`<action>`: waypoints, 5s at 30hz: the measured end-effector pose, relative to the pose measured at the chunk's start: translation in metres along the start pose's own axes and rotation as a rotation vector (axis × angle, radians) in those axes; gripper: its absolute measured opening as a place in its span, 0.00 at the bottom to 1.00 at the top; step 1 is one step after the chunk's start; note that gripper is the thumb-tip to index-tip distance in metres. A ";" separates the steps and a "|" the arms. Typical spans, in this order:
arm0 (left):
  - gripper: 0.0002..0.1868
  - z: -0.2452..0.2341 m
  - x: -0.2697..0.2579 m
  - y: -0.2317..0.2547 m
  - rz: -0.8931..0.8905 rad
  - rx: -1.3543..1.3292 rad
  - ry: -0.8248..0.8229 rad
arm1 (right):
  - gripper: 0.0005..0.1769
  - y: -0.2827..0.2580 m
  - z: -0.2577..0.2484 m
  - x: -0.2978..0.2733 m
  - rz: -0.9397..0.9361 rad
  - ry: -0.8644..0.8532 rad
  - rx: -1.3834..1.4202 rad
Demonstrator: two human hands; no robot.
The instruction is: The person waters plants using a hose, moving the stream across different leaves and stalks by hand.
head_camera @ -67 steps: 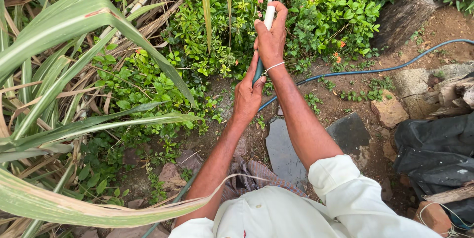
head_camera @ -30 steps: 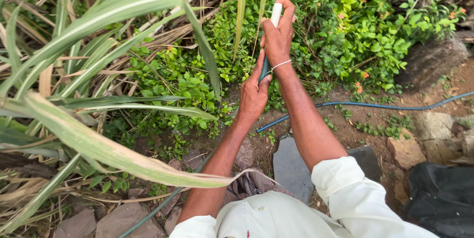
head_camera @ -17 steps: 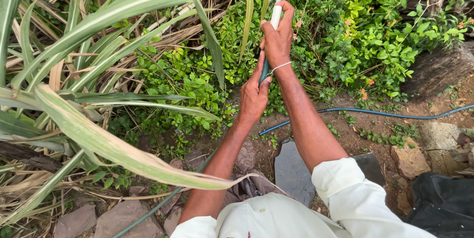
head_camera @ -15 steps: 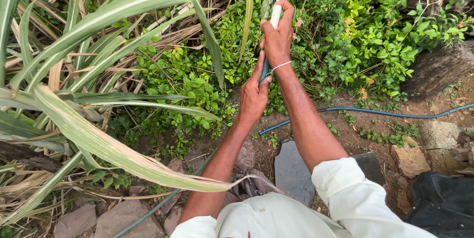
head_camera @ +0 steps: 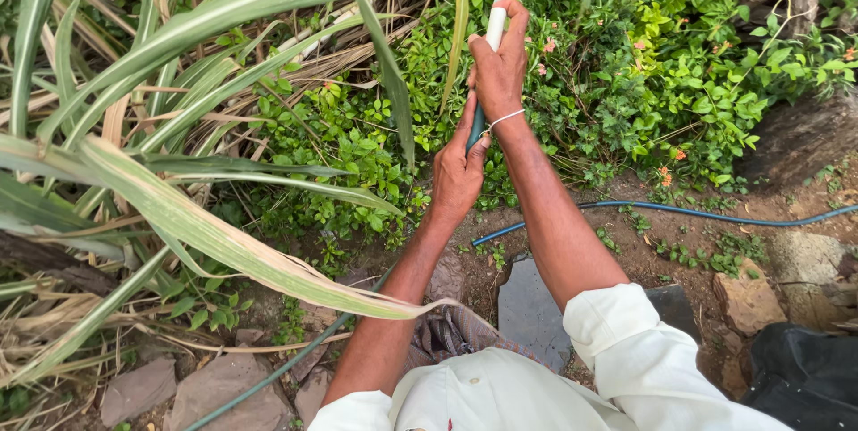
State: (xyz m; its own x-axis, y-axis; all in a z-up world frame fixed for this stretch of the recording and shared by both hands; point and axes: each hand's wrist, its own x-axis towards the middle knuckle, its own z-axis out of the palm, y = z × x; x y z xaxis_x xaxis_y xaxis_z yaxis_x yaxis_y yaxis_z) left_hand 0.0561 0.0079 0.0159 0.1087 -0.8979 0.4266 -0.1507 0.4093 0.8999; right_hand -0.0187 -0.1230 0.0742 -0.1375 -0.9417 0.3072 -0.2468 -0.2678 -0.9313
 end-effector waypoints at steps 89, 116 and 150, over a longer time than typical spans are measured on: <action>0.37 0.012 -0.013 -0.011 -0.320 0.034 0.082 | 0.27 0.032 0.022 0.002 0.027 -0.229 0.082; 0.36 -0.010 -0.012 -0.029 -0.266 0.008 0.021 | 0.29 0.036 0.034 -0.006 0.049 -0.162 0.023; 0.36 0.002 -0.006 -0.029 -0.288 -0.034 -0.150 | 0.29 0.047 0.002 -0.002 0.105 0.013 -0.049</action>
State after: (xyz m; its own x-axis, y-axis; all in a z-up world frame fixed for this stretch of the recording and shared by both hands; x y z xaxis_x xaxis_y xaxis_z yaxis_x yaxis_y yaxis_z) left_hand 0.0580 0.0007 -0.0131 -0.0044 -0.9904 0.1384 -0.1012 0.1381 0.9852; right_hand -0.0285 -0.1340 0.0290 -0.1772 -0.9614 0.2107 -0.2766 -0.1569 -0.9481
